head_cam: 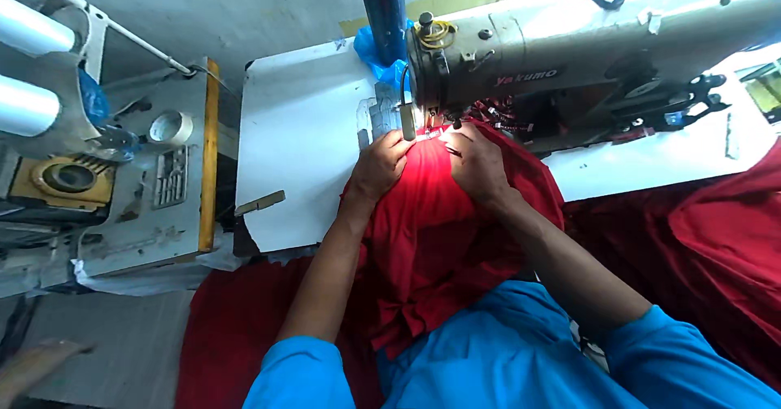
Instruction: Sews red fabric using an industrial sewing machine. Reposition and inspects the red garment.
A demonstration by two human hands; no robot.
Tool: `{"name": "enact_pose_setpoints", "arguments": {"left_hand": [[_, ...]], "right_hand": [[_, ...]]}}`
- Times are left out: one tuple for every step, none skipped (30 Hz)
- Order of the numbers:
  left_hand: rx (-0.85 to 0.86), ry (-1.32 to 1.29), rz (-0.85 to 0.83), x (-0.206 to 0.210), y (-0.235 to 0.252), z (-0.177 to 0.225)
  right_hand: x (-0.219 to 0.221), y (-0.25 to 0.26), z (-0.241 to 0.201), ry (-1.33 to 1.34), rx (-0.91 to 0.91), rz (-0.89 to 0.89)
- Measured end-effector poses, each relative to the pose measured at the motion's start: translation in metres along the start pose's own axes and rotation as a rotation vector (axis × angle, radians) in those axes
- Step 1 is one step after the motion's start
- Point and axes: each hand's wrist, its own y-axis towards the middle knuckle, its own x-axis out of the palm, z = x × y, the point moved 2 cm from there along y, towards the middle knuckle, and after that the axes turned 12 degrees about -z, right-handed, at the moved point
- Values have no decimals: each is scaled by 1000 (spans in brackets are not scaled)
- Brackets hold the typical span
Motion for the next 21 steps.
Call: {"name": "enact_pose_setpoints", "arguments": {"left_hand": [[1, 4, -3, 0, 0, 0], [0, 8, -5, 1, 0, 0], [-2, 14, -7, 1, 0, 0], [-2, 22, -7, 1, 0, -1], [0, 30, -4, 1, 0, -1], [-1, 37, -3, 1, 0, -1], [-3, 41, -7, 1, 0, -1], [-6, 40, -11, 1, -1, -1], [-6, 40, -13, 1, -1, -1], [-2, 42, -10, 1, -1, -1], [3, 41, -6, 1, 0, -1], [6, 40, -3, 2, 1, -2], [3, 42, 0, 2, 1, -2], [1, 45, 3, 3, 0, -2], [-4, 47, -1, 3, 0, -1], [-10, 46, -6, 3, 0, 0], [-18, 47, -10, 4, 0, 1], [-27, 53, -15, 5, 1, 2], [-34, 64, -17, 7, 2, 3], [-40, 74, -19, 9, 4, 5], [-44, 80, -18, 11, 5, 8]], "right_hand": [[6, 5, 2, -18, -20, -21], [11, 9, 5, -40, -25, -55], [17, 12, 7, -64, -21, -93], [21, 14, 10, -88, -12, -124], [24, 15, 12, -110, -3, -149], [27, 16, 13, -126, 4, -164], [28, 16, 12, -136, 7, -172], [28, 15, 10, -148, 7, -173], [28, 15, 9, -159, 6, -167], [28, 15, 8, -171, 5, -162], [28, 15, 8, -181, 2, -155], [28, 15, 8, -188, -1, -150], [28, 15, 8, -193, -1, -153], [28, 14, 8, -197, 0, -157], [28, 13, 8, -202, 1, -166], [28, 12, 9, -207, 2, -177], [27, 12, 11, -213, -1, -181], [26, 11, 12, -219, -4, -183], [23, 11, 14, -222, -5, -190], [21, 11, 15, -222, -5, -196], [19, 10, 16, -218, -7, -193]]}}
